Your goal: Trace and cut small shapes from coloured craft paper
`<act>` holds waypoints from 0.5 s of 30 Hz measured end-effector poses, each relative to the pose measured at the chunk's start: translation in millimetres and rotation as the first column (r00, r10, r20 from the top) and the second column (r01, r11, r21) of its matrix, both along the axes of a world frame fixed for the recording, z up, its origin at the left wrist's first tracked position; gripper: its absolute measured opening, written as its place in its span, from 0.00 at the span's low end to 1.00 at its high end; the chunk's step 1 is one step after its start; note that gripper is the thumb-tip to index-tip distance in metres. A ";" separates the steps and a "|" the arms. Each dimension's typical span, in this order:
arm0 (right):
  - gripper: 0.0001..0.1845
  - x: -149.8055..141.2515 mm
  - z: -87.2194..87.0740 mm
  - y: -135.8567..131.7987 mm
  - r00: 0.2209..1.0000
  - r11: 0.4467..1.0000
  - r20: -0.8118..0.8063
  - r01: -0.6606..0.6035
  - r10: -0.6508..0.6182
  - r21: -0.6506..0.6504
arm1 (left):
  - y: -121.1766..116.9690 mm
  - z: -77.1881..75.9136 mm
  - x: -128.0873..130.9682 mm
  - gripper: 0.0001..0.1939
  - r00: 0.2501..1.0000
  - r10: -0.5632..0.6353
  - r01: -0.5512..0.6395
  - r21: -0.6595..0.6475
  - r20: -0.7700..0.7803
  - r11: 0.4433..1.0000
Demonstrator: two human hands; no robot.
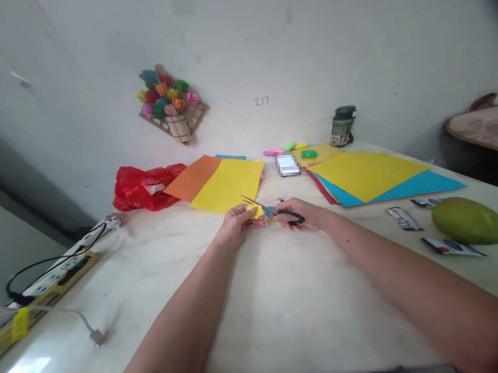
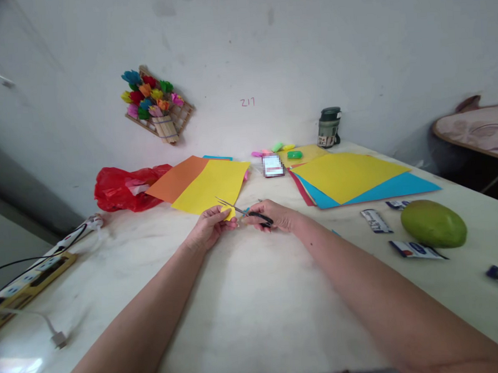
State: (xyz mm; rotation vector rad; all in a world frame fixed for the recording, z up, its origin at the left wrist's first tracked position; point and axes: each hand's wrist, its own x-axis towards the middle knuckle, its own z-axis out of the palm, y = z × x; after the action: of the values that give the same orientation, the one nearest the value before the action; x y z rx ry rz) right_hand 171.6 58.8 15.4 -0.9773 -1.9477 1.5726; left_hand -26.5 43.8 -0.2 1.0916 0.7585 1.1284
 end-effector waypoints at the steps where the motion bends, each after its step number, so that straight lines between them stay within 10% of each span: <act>1: 0.18 0.1 -0.1 0.2 1.000 1.000 0.003 -0.003 0.003 -0.002 | -0.2 0.4 0.1 0.11 1.000 -0.005 0.005 0.002 -0.003 1.000; 15: 0.16 -0.6 2.1 -1.7 1.000 1.000 0.006 -0.001 0.001 0.005 | 1.4 -1.4 -1.1 0.10 0.999 -0.049 0.049 -0.004 0.003 0.999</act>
State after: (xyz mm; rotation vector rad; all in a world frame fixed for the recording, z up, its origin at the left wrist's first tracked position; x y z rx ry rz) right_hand 170.9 57.1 17.4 -0.9804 -1.9554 1.5656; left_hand -27.6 45.2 -1.7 1.0990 0.7283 1.0863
